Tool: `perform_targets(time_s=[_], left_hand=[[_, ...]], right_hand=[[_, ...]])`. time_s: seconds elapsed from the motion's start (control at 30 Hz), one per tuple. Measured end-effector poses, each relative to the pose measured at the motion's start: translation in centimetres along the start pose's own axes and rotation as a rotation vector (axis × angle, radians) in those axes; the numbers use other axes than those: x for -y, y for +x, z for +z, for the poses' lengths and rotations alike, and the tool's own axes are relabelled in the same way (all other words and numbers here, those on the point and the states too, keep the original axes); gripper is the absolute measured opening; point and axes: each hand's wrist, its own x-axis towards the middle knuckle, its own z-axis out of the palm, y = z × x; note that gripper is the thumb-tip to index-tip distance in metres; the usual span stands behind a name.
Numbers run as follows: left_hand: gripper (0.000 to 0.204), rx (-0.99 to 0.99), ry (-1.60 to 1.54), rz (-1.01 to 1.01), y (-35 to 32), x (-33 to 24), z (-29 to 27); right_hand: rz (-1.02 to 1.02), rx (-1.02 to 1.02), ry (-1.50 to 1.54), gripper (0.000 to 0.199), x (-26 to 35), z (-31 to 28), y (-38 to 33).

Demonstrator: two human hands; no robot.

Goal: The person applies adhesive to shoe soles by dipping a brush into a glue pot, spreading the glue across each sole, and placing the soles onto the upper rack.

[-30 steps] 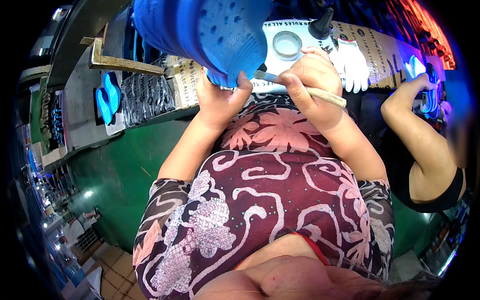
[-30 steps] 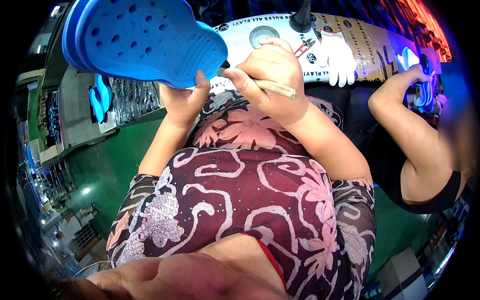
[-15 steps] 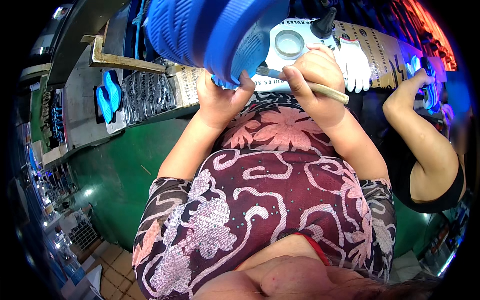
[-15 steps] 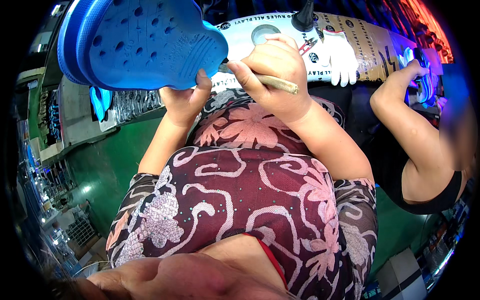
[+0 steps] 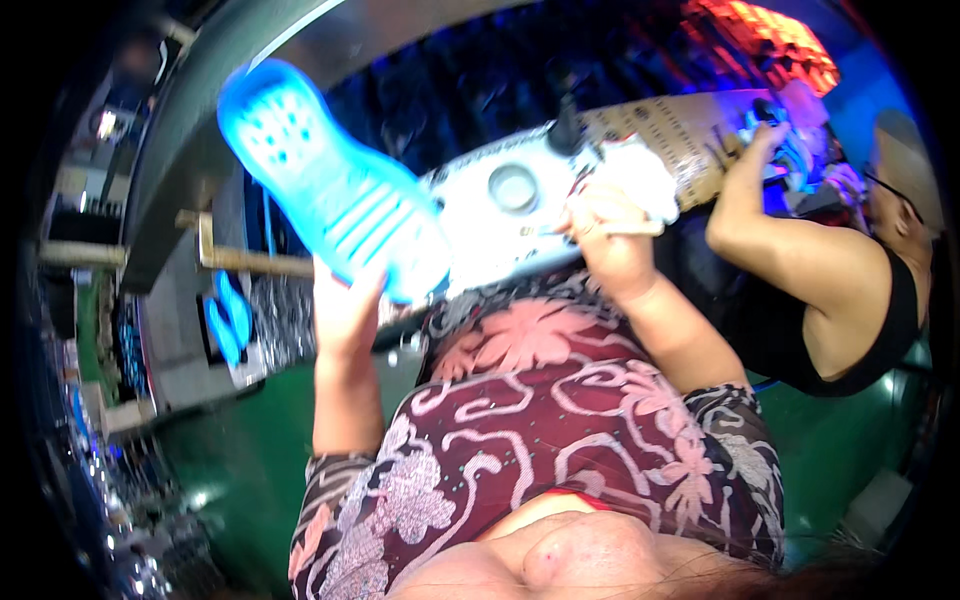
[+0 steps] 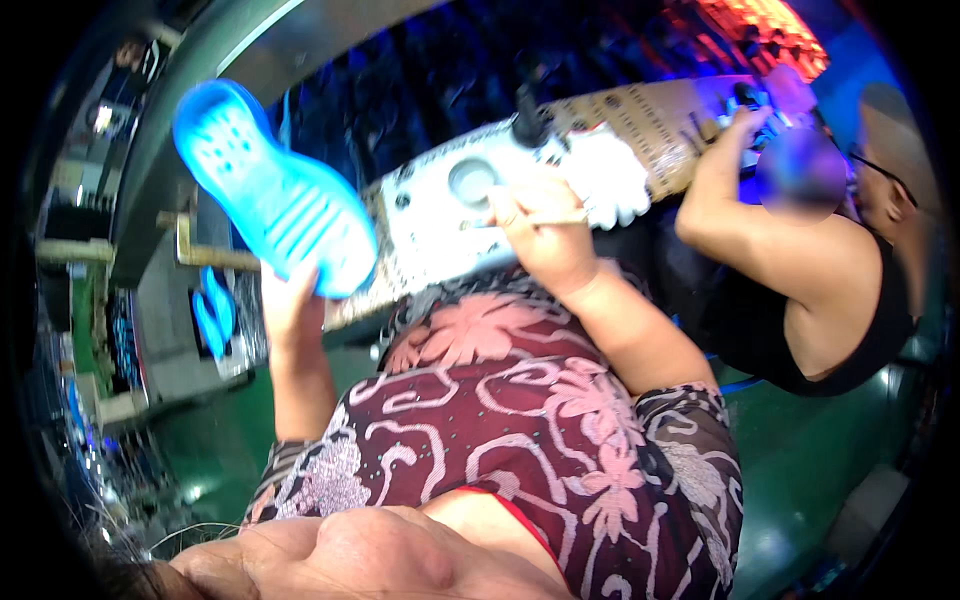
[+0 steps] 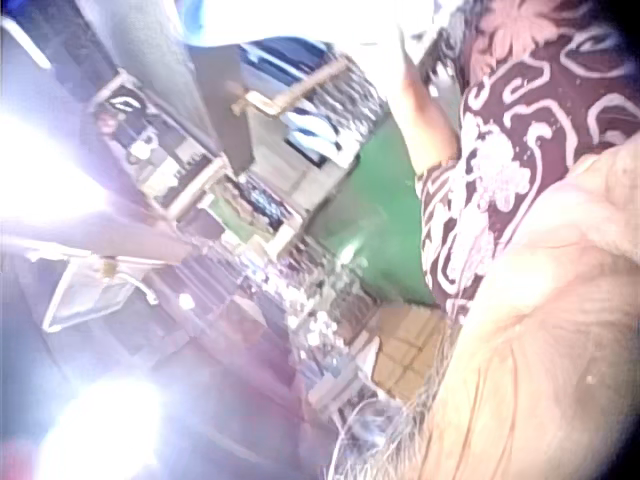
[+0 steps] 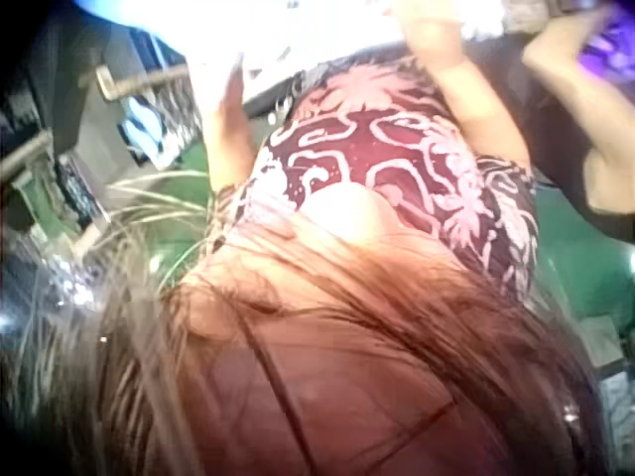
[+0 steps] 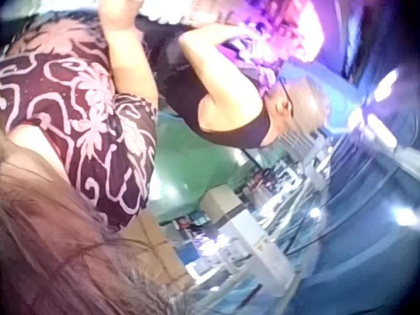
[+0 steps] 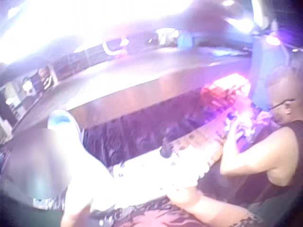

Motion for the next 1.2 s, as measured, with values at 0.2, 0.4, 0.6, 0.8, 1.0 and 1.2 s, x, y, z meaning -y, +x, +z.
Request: perform_targets(time_s=[0.2,0.4,0.6,0.8,1.0,1.2], left_hand=[[0.071,0.659,-0.005,-0.584,2.1,-3.6,0.1],[0.043,0.900,-0.341,-0.289,17.8,-5.7,15.8],[0.044,0.710,-0.604,-0.393,22.7,-6.5,26.7],[0.043,0.774,-0.389,-0.311,11.6,1.9,13.9],[0.040,-0.328,-0.235,-0.791,-2.0,10.0,-12.4],[0.046,-1.178,-0.286,-0.528,-14.0,13.1,-35.9]], right_hand=[[0.159,-0.018,-0.018,0.029,0.7,-2.1,-0.3],[0.268,-0.193,0.070,0.025,0.1,-2.0,-1.5],[0.388,-0.192,0.143,0.033,-1.8,-3.0,-4.1],[0.513,-0.205,0.197,0.034,-2.1,-2.4,-4.6],[0.579,-0.028,0.224,0.038,-3.1,1.4,-3.8],[0.615,0.098,0.234,0.037,-2.3,6.2,-2.2]])
